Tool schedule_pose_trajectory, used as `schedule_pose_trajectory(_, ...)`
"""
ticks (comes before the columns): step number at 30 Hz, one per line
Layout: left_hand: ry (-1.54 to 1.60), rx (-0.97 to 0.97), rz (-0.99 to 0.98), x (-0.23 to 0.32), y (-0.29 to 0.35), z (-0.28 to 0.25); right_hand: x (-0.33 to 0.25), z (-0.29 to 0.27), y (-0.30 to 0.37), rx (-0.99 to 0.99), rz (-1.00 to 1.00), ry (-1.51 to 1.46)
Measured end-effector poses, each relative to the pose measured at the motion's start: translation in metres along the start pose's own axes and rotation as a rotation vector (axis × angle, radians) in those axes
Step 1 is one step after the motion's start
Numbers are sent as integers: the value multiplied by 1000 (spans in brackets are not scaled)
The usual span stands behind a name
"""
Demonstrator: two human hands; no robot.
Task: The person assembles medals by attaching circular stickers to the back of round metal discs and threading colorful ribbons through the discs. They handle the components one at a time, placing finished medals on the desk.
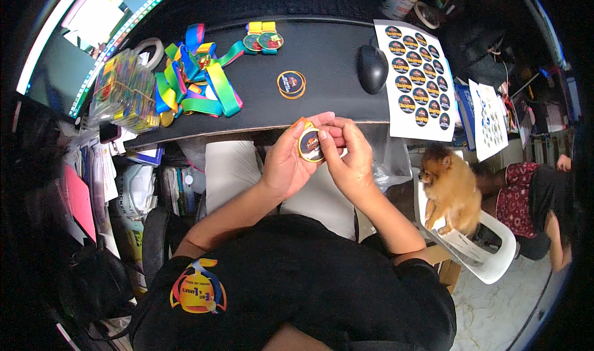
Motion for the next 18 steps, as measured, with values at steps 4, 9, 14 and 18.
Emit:
schedule_pose_trajectory(4,-10,23,68,16,5,1,-26,19,0,33,-198,-91)
schedule_pose_trajectory(9,38,22,89,28,10,6,-27,23,-7,-46,-238,-68)
schedule_pose_trajectory(14,-9,-5,123,38,10,7,-24,27,-11,-32,-193,-67)
schedule_pose_trajectory(18,-30,10,115,43,8,0,-33,36,-11,-82,-296,-82)
Point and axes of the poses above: each hand's wrist, its own y-axis away from the middle knuckle, its own z-axis out of the palm, x = y × z, the point moved 6 cm from there along -y, towards the middle knuckle, and after that the axes turned 5 degrees about -z, right-handed, at the moved point
